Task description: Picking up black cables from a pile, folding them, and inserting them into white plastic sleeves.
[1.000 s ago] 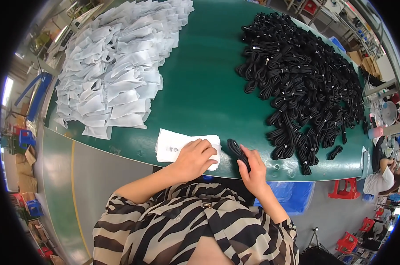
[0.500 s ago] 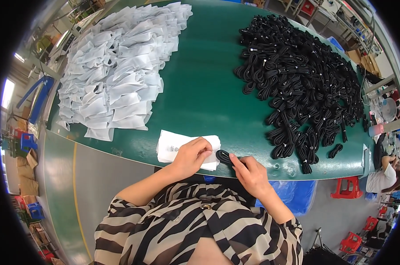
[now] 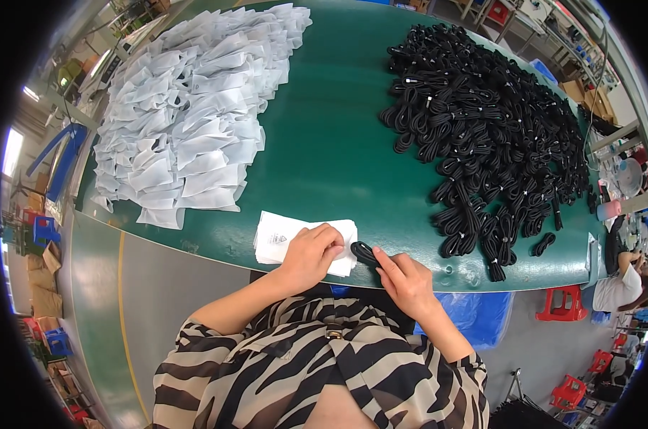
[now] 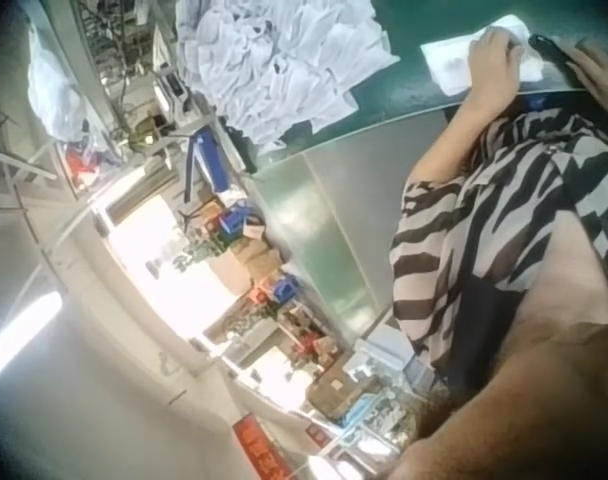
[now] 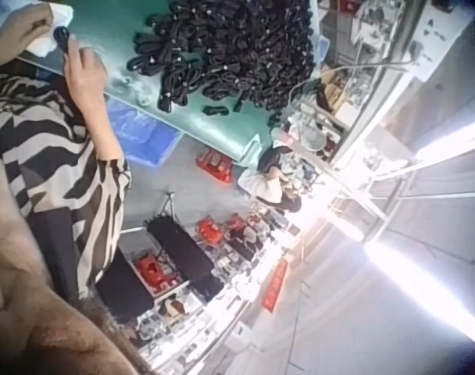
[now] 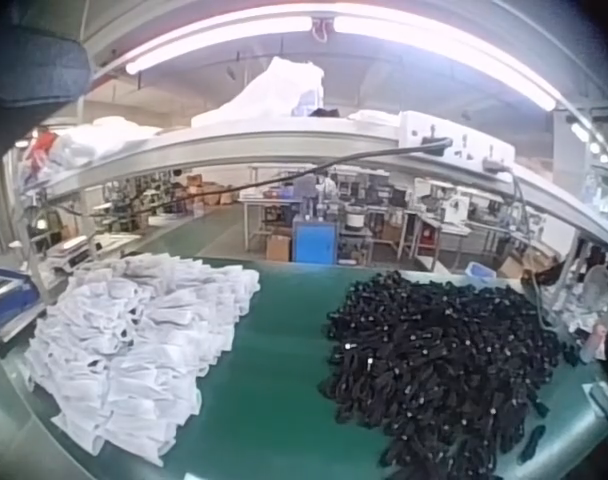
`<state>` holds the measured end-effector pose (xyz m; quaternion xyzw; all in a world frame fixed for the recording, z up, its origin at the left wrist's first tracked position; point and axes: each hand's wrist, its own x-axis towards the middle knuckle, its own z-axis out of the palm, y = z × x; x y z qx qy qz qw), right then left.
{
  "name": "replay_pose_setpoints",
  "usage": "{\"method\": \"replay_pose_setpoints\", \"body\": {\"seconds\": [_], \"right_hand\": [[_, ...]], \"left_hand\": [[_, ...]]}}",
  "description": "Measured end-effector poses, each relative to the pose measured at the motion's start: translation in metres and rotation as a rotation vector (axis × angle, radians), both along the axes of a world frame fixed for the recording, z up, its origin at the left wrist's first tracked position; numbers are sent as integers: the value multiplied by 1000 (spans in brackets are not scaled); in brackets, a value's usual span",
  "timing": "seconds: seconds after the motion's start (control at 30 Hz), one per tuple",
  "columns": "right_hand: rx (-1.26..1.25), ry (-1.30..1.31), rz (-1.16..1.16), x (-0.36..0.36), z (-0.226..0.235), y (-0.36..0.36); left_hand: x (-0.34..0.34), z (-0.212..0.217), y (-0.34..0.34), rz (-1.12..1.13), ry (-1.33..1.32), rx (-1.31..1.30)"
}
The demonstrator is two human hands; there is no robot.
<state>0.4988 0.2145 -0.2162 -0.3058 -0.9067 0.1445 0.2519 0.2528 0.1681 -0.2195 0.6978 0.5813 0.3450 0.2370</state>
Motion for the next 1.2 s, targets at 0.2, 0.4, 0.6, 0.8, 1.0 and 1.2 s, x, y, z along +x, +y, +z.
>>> {"method": "replay_pose_setpoints", "body": {"seconds": [0.2,0.4,0.6,0.8,1.0,1.2], "right_hand": [[85,-47,148,-3,7,13],[-918,287,-142,-14,5,1],[-357,414,4,-31,10,5],[-36,463,151,-45,18,25],[-19,637,267,-67,33,35],[-193,623,-90,-75,29,42]], "left_hand": [[-1,0,1,-55,-183,4],[-4,13,8,-194,-69,205],[-14,26,24,-162,-22,270],[-28,48,38,-154,-150,194],[-41,65,42,-218,-344,28],[-57,74,60,-111,-992,70]]}}
